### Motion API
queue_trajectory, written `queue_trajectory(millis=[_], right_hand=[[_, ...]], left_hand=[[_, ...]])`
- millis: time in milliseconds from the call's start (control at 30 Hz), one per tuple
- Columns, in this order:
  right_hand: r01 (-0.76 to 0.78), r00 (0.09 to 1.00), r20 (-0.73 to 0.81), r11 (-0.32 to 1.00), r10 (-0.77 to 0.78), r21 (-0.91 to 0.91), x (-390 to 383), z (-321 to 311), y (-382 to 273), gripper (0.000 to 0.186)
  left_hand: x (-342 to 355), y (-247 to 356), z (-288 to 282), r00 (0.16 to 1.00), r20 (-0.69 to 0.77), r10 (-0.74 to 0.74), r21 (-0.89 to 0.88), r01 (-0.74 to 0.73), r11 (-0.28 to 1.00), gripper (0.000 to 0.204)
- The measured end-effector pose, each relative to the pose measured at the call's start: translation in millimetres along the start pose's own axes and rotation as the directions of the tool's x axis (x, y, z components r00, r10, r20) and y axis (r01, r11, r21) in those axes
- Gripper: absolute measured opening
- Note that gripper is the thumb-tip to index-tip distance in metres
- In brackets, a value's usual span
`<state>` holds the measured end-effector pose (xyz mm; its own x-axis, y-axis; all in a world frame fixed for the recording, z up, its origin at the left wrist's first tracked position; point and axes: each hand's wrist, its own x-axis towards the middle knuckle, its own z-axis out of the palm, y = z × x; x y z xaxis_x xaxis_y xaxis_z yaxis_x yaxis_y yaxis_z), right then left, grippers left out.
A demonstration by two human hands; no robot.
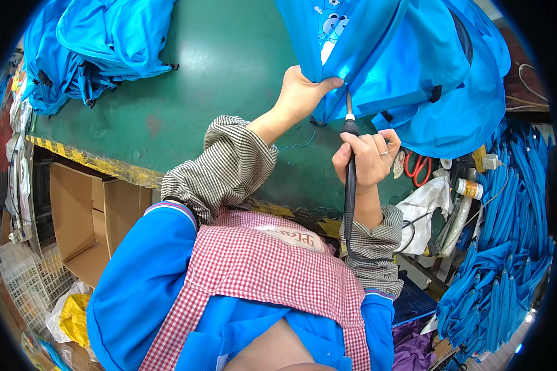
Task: The person uses a handheld soldering iron to seal seams on blue fabric bags. They repeatedly pick up a bag, apply the hot tip along a seam, and place the finished bag aside. The process is repeated for multiple bags on a green workbench.
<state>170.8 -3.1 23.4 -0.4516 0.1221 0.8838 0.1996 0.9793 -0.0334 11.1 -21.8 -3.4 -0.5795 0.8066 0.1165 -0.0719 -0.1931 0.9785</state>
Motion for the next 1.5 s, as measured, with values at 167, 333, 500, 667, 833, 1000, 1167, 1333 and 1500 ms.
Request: queue_trajectory(millis=[167, 333, 500, 667, 833, 1000, 1167, 1333, 1500], right_hand=[[-0.122, 0.988, 0.086, 0.991, 0.126, -0.059, 12, 4, -5, 0.007], [-0.071, 0.981, -0.167, 0.983, 0.101, 0.172, 39, 0, 21, 0.022], [-0.015, 0.988, -0.156, 0.998, 0.006, -0.057, 52, 47, 74, 0.033], [-0.145, 0.970, -0.217, 0.980, 0.113, -0.137, 30, 30, 95, 0.035], [-0.138, 0.962, -0.214, 0.978, 0.170, 0.158, 25, -2, 28, 0.036], [-0.176, 0.961, -0.161, 0.944, 0.227, 0.278, -10, -2, -6, 0.019], [-0.100, 0.994, -0.026, 0.985, 0.105, 0.143, -22, 5, 0, 0.012], [-0.056, 0.997, -0.041, 0.990, 0.061, 0.128, -18, 14, 4, 0.012], [-0.139, 0.990, 0.048, 0.979, 0.133, 0.151, -2, 14, 4, 0.007]], left_hand=[[-1, 4, -3, 0.990, 0.121, -0.067, 0.052, 0.061, 0.997, 0.034], [8, 26, -25, 0.952, -0.005, 0.306, -0.151, -0.303, 0.941, 0.046], [14, 26, -40, 0.880, -0.083, 0.468, 0.477, -0.378, 0.794, 0.038], [15, 18, -71, 0.973, 0.226, -0.034, 0.010, 0.032, 0.999, 0.041], [36, 28, -45, 0.941, 0.263, 0.213, 0.557, -0.328, 0.763, 0.031], [61, 17, -15, 0.951, 0.271, 0.150, 0.579, -0.286, 0.764, 0.033], [61, 19, -8, 0.948, 0.275, 0.158, 0.493, -0.280, 0.824, 0.036], [63, 12, -8, 0.968, 0.225, 0.112, 0.600, -0.228, 0.767, 0.034], [52, 16, -7, 0.941, 0.263, 0.212, 0.400, -0.306, 0.864, 0.031]])
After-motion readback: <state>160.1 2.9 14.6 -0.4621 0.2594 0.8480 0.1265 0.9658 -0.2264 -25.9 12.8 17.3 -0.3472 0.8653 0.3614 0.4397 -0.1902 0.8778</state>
